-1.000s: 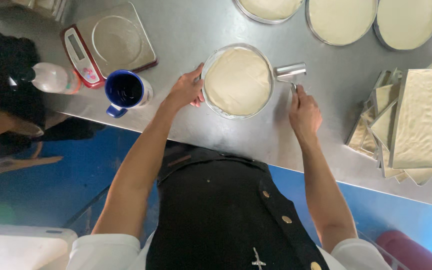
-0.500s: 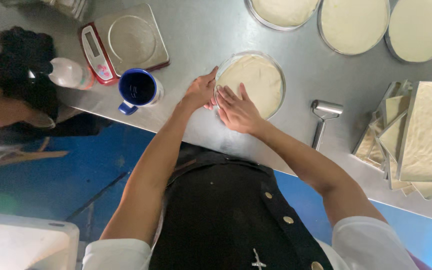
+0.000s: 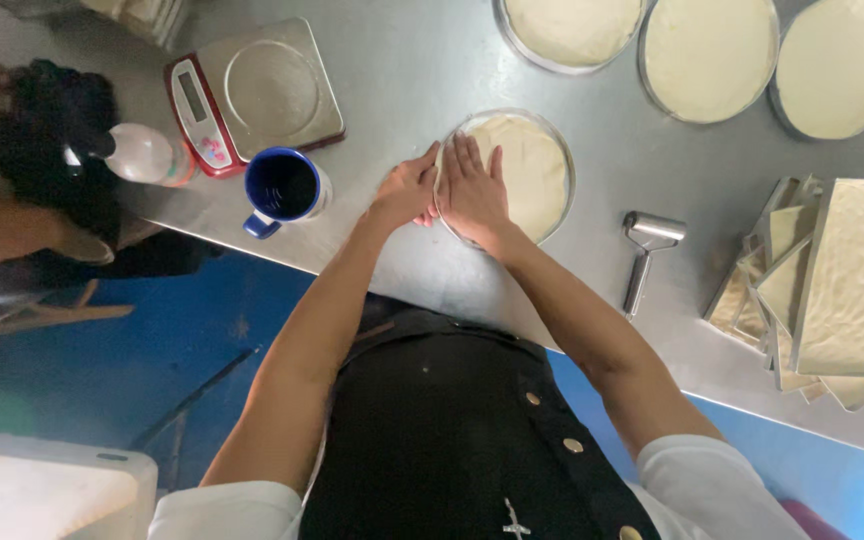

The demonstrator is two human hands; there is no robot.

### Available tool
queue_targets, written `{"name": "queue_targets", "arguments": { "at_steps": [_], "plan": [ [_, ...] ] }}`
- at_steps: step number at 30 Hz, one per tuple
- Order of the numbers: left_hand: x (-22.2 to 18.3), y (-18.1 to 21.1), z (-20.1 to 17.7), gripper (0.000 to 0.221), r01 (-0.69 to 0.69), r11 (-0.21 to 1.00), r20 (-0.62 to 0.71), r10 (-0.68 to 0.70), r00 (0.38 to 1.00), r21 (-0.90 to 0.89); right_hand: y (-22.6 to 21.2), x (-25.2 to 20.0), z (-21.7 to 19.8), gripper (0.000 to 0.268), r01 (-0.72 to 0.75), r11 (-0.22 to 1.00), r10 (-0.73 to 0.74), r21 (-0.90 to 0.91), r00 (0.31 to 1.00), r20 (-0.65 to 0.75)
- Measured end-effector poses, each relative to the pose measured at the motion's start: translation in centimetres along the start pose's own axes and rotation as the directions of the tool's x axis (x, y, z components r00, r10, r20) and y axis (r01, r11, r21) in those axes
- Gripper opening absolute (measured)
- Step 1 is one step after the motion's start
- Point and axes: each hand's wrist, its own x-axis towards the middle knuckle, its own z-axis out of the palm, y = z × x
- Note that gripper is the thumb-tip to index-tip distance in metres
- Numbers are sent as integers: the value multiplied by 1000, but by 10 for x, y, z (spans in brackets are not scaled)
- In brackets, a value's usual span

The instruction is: The person presses dough into round baking pans by hand and using a small roller tool, occasionally moving the pans on a metal table.

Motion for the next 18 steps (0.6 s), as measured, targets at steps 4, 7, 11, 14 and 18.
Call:
{"name": "queue_targets", "arguments": {
  "at_steps": [4, 7, 11, 14, 18],
  "plan": [
    [-6, -15, 10, 56, 30, 990, 18, -28, 999, -138, -5, -26, 12, 62, 41, 999, -41, -20, 999, -25],
    [2, -9, -2, 53, 5, 982, -21, -10, 1000, -188, -6, -39, 14, 62, 100, 994, -105, -43, 983, -147],
    [1, -11, 5, 44, -16, 988, -34, 11, 999, -151, 0, -65, 24, 58, 121, 967, -123, 226, 992, -4],
    [2, -11, 7, 43, 16, 995, -13, -17, 1000, -99, 0, -58, 25, 59, 148, 989, -144, 22, 980, -134],
    [8, -15, -2, 40, 45, 995, 2, -45, 999, -90, -4, -25, 18, 59, 100, 995, -101, -17, 989, -105]
  ]
}}
